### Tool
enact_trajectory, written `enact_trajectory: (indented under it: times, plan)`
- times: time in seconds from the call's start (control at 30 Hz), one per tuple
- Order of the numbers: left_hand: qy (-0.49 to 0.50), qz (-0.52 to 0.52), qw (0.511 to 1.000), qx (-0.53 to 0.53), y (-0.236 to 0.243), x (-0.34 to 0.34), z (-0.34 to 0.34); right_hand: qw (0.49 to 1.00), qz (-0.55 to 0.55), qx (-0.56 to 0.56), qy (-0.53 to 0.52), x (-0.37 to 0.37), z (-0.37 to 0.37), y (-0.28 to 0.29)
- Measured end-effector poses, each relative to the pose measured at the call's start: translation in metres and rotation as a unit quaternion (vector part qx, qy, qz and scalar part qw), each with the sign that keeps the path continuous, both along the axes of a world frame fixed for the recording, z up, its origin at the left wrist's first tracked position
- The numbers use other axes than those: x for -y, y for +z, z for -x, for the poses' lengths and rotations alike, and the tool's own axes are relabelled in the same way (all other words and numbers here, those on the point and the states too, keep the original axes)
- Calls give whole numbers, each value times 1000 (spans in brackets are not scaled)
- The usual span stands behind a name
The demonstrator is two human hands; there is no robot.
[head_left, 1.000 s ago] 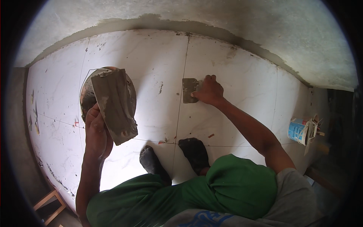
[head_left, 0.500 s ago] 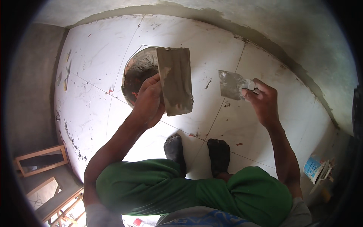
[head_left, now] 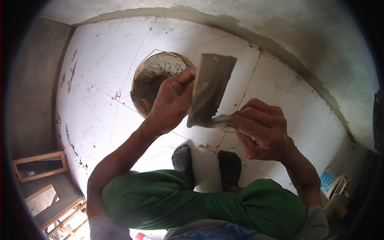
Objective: The person applies mortar from a bucket to the lower edge of a wall using a metal trowel and a larger metal plate.
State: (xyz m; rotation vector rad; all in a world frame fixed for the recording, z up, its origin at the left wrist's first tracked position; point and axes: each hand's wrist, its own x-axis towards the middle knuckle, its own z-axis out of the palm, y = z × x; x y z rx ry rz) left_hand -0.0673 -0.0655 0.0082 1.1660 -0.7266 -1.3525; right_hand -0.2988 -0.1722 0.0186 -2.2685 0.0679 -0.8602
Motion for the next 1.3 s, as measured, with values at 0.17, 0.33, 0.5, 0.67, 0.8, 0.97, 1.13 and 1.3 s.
enact_trajectory:
  times: [0.17, 0.33, 0.5, 0.67, 0.8, 0.97, 1.13, 1.3]
  plan:
    - [-51, 14, 991, 121, -11, -2, 2, 997, 66, 1, -35, 10, 8, 2]
    - [-65, 2, 992, 110, -15, 4, 2, 992, 110, 0, -63, 15, 16, -2]
    - [-84, -36, 984, 156, -23, -5, -12, 976, 175, 40, -121, 33, 21, -9]
    - [-66, -114, 980, 149, -25, -12, -18, 959, 176, 19, -220, 77, 13, -67]
    - [-62, -117, 986, 105, -13, -15, -22, 960, 78, 0, -271, 128, -17, -168]
    - [-16, -155, 979, 128, -14, -25, -31, 942, -4, 59, -331, 182, -85, -215]
    - [6, -151, 982, 116, -20, -17, -35, 932, -128, 142, -308, 206, -134, -234]
    - [-19, -129, 987, 91, -24, 0, -31, 920, -144, 23, -365, 226, -138, -248]
